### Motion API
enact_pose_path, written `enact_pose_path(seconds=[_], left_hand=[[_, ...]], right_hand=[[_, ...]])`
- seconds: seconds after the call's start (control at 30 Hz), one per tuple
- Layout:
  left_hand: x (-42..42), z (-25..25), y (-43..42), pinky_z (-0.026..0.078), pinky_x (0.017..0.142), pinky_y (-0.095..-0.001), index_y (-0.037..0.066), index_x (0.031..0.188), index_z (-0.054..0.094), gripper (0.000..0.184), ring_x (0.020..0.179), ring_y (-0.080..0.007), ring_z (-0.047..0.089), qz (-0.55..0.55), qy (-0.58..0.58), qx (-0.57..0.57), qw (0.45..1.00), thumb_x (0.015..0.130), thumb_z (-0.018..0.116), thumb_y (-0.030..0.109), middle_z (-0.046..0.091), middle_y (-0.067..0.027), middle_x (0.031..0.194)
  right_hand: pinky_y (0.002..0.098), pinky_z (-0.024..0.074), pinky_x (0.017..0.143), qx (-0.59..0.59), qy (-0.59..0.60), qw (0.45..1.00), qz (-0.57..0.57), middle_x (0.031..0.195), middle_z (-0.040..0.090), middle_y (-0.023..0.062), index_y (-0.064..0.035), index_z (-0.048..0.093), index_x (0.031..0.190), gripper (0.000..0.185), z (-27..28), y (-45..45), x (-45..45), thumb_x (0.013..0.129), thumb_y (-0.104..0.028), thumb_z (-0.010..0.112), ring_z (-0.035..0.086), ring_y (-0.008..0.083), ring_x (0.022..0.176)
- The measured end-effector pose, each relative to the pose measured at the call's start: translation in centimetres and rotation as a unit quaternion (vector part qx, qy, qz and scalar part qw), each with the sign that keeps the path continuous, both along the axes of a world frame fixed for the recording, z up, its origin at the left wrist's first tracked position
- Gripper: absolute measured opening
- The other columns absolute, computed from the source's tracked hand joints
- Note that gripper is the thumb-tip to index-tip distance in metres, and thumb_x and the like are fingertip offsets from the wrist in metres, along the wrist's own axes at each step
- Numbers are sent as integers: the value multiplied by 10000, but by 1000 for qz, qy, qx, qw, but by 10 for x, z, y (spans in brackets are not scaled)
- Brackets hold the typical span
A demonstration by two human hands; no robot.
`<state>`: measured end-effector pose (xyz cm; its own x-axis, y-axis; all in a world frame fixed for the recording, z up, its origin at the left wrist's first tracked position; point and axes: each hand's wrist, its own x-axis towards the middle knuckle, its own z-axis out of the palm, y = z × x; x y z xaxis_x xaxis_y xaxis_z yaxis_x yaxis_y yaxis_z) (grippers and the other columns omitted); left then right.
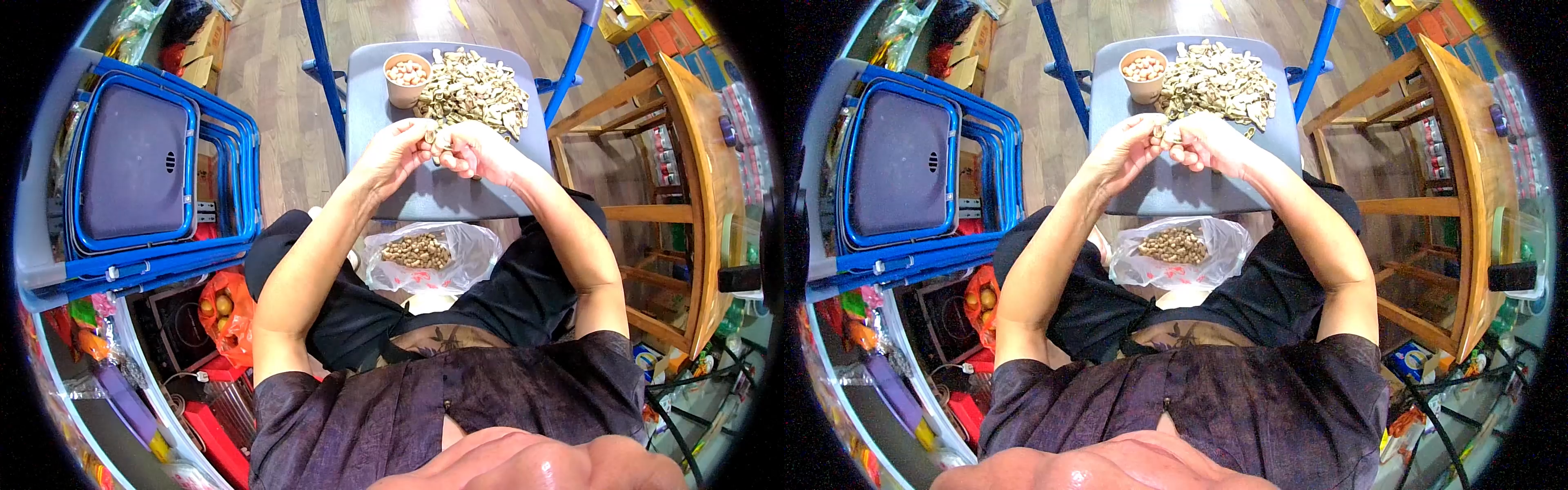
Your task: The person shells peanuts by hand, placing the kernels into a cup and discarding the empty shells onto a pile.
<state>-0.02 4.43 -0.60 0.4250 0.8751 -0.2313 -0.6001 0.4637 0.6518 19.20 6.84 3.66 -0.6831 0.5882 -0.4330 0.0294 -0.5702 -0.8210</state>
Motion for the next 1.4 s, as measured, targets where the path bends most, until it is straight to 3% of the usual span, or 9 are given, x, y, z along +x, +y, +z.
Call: enact_pose_path(seconds=[0.1, 0.37, 0.6, 0.8, 1.1, 1.3, 1.4], left_hand=[[1, 8, -2, 492, 721, -230, 32, 1051, 607, 180, 762, -92, 584, 26, 15, -16, 999, 915, 616, 150, 633, -35, 912], [-2, 5, -1, 487, 729, -220, 39, 1096, 617, 209, 791, -73, 576, -2, 195, 141, 971, 908, 609, 130, 633, -20, 925], [0, 9, -2, 487, 728, -218, 44, 1099, 624, 222, 791, -70, 578, 5, 220, 122, 968, 901, 622, 144, 641, -19, 934], [-4, -4, 1, 494, 733, -236, 28, 1074, 623, 237, 799, -86, 586, -10, 222, 159, 962, 873, 660, 147, 648, -31, 947], [-5, -4, 1, 503, 702, -247, 7, 1061, 621, 237, 791, -101, 598, -40, 282, 145, 948, 864, 660, 133, 649, -45, 950], [-3, -2, 0, 499, 688, -244, 15, 1043, 614, 206, 750, -107, 592, -37, 298, 119, 946, 902, 575, 160, 640, -44, 910], [-6, -7, 2, 497, 684, -246, 22, 996, 597, 183, 728, -123, 583, -9, 218, 43, 975, 899, 504, 146, 623, -49, 865]], right_hand=[[207, 312, 428, -15, -28, 999, -6, 627, 513, -12, -69, 597, 835, 243, -1, 3, 0, 858, -287, 492, 425, 68, 495], [210, 389, 478, -6, -38, 999, -12, 689, 583, 23, -47, 605, 867, 278, -7, 7, 6, 869, -292, 473, 481, 86, 528], [203, 460, 519, -26, -39, 998, -28, 716, 618, 33, -54, 619, 864, 285, -8, 8, 4, 897, -320, 521, 554, 78, 557], [195, 420, 465, 10, -77, 997, -4, 719, 612, 8, -56, 621, 857, 238, -7, 5, 0, 884, -290, 588, 538, 58, 553], [192, 412, 487, -14, -80, 996, 24, 710, 587, -9, -71, 602, 821, 201, -5, 5, 0, 873, -264, 587, 527, 56, 577], [199, 427, 503, -20, -73, 996, 38, 717, 602, 2, -65, 607, 840, 201, -7, 5, -2, 874, -262, 581, 535, 60, 581], [209, 440, 510, -9, -60, 998, 14, 712, 607, 5, -64, 612, 845, 205, -11, 4, -3, 881, -262, 576, 535, 60, 572]])
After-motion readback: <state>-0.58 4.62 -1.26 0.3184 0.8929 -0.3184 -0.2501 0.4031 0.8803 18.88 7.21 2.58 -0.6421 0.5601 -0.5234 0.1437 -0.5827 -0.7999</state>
